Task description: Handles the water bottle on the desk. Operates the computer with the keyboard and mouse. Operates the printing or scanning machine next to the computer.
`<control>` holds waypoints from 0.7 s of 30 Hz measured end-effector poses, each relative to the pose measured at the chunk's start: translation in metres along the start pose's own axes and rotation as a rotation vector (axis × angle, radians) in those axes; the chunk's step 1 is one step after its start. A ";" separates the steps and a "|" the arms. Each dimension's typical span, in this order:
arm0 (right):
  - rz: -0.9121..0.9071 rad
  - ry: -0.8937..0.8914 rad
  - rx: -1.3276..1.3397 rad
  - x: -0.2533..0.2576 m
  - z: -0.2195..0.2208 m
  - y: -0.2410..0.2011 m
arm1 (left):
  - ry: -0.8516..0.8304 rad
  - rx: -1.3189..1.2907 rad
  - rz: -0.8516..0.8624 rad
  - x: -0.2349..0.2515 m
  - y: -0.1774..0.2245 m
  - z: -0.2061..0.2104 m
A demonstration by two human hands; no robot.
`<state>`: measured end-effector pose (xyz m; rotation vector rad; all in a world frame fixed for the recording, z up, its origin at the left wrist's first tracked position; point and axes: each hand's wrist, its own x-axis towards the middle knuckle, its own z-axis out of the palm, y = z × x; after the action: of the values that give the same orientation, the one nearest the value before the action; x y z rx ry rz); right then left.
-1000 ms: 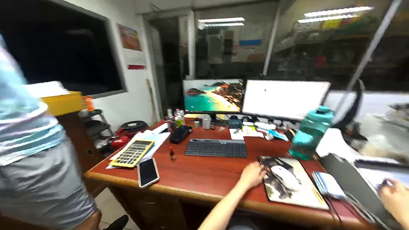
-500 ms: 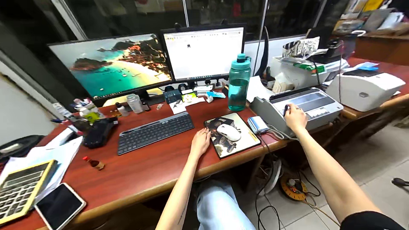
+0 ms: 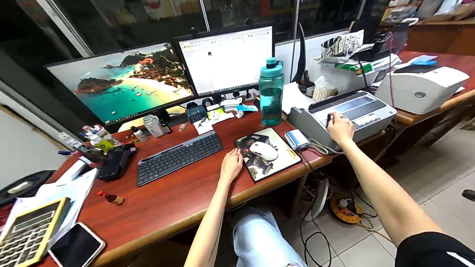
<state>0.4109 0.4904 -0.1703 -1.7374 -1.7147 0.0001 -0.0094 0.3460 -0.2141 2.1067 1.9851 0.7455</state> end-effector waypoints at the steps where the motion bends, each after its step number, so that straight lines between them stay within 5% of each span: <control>1: 0.002 0.003 0.005 0.000 0.001 0.001 | -0.017 0.021 -0.008 -0.001 0.000 0.001; 21: 0.003 0.036 0.016 -0.002 0.001 -0.001 | -0.023 0.070 -0.005 0.000 0.000 0.001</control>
<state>0.4097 0.4891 -0.1717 -1.7182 -1.6821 -0.0167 -0.0091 0.3466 -0.2152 2.1376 2.0326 0.6572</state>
